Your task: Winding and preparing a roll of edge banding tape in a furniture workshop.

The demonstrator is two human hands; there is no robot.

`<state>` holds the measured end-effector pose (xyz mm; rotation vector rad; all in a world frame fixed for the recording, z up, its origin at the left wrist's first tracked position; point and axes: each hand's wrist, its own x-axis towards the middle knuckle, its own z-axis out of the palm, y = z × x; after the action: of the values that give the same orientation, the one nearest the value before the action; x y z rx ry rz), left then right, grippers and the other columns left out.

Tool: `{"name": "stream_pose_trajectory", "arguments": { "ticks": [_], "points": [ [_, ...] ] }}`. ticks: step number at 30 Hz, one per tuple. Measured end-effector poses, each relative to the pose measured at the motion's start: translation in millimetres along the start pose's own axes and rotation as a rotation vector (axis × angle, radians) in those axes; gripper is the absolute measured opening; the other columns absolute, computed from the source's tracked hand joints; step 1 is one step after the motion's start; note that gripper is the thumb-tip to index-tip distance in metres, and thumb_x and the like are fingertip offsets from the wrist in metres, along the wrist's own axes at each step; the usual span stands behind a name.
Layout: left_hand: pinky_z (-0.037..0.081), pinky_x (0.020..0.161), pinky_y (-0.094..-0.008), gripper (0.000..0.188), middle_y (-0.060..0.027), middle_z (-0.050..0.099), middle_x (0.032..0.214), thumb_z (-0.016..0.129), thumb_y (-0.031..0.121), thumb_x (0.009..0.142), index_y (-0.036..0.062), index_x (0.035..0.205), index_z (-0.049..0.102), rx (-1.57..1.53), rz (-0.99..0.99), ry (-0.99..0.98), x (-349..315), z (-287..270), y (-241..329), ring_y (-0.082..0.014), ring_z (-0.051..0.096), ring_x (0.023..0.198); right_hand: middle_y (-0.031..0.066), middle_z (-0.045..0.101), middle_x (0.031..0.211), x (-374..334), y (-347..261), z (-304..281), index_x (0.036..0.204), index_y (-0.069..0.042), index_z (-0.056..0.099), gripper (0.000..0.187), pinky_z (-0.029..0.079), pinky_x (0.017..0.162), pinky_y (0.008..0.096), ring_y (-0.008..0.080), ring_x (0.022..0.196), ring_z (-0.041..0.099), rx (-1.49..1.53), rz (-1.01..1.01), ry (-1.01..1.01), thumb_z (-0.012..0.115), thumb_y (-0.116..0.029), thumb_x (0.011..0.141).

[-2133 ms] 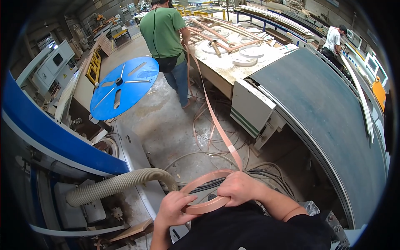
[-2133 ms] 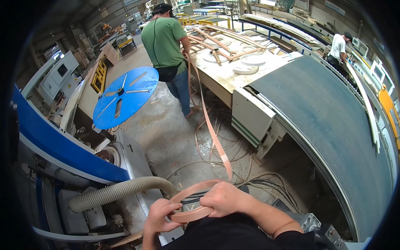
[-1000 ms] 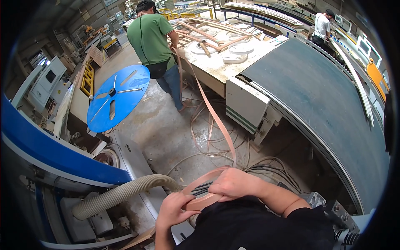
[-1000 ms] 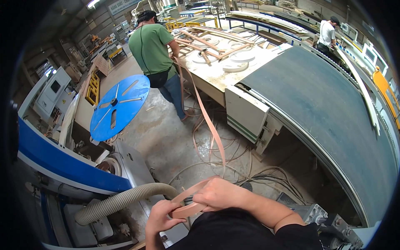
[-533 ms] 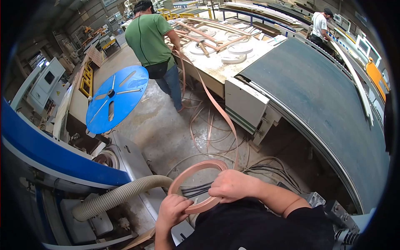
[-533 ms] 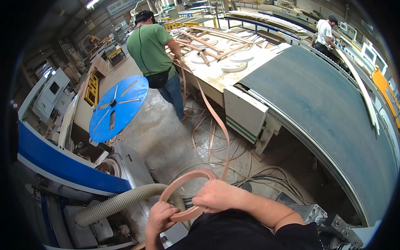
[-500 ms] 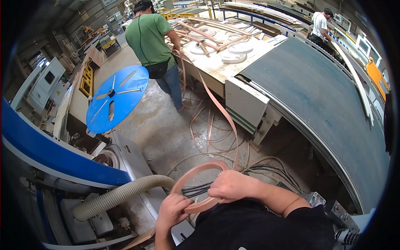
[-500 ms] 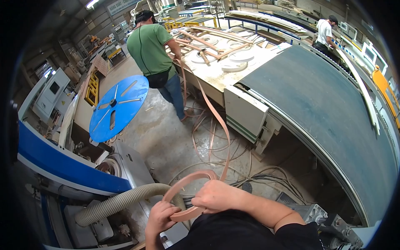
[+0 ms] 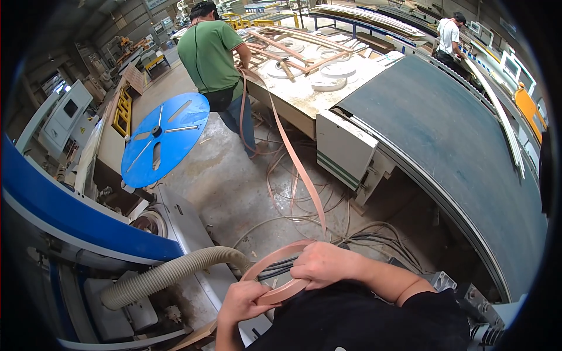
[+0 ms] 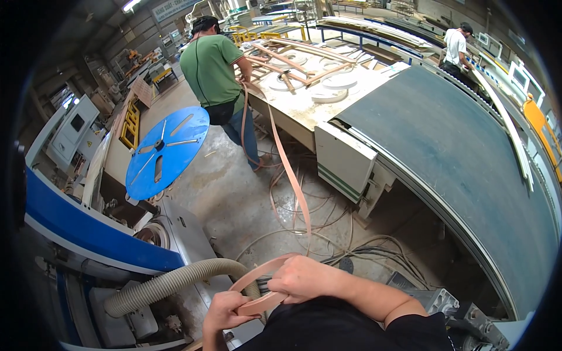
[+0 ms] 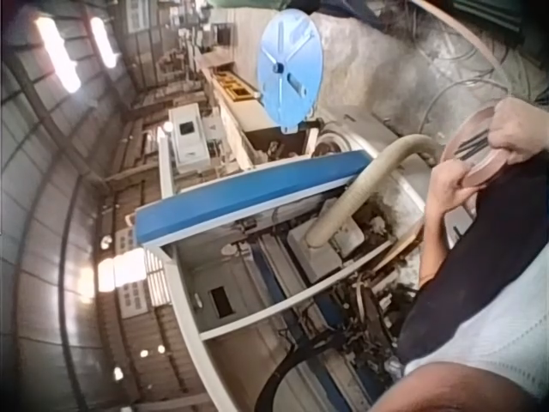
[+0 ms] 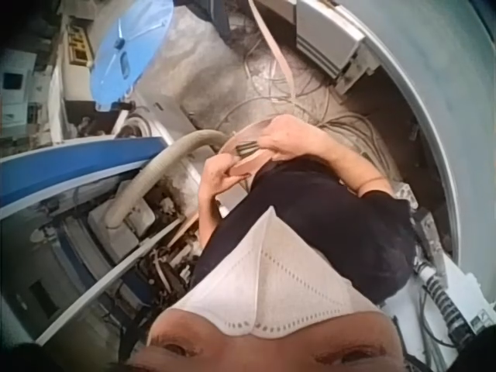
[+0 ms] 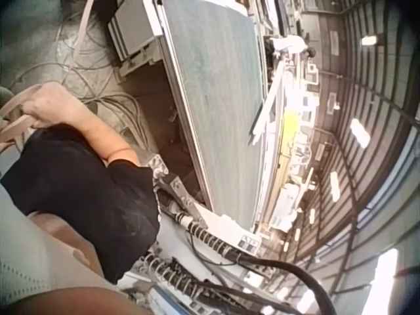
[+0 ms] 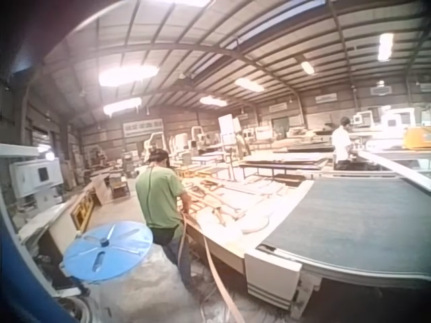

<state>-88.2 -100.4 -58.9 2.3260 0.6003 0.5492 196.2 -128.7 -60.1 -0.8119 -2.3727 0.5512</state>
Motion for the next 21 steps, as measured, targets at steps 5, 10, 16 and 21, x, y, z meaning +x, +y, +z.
{"name": "stream_pose_trajectory", "arguments": {
  "ticks": [5,10,16,21],
  "points": [
    [0.05,0.06,-0.0359,0.043,-0.0084,0.067,0.078,0.09,0.033,0.07,0.006,0.099,0.073,0.042,-0.12,0.006,14,-1,16,-0.0256,0.065,0.066,0.007,0.06,0.072,3,-5,4,0.073,-0.01,0.052,0.034,0.049,0.065,0.0448,0.0323,0.07,0.064,-0.08,0.093,-0.022,0.081,-0.025,0.066],
    [0.05,0.058,-0.0362,0.045,-0.0075,0.062,0.069,0.088,0.041,0.071,0.0067,0.096,0.072,0.154,-0.175,0.079,21,27,33,-0.027,0.062,0.059,0.0074,0.062,0.073,4,-6,9,0.074,-0.009,0.054,0.031,0.05,0.066,0.0443,0.0331,0.071,0.064,-0.108,0.106,0.004,0.08,-0.025,0.067],
    [0.045,0.053,-0.0363,0.045,-0.0051,0.055,0.062,0.087,0.048,0.068,0.0097,0.08,0.067,0.286,0.086,0.172,4,15,1,-0.0244,0.058,0.055,0.0089,0.062,0.074,-2,3,-2,0.077,-0.008,0.056,0.029,0.051,0.068,0.0439,0.0322,0.075,0.065,-0.004,0.05,-0.003,0.078,-0.026,0.069],
    [0.05,0.06,-0.0378,0.04,-0.0056,0.063,0.073,0.087,0.032,0.069,0.0085,0.097,0.071,0.29,0.078,0.161,11,7,1,-0.0264,0.064,0.066,0.0082,0.061,0.073,-1,2,-7,0.081,-0.008,0.054,0.031,0.05,0.068,0.044,0.0317,0.074,0.065,-0.068,0.061,-0.013,0.077,-0.025,0.07]
  ]
}}
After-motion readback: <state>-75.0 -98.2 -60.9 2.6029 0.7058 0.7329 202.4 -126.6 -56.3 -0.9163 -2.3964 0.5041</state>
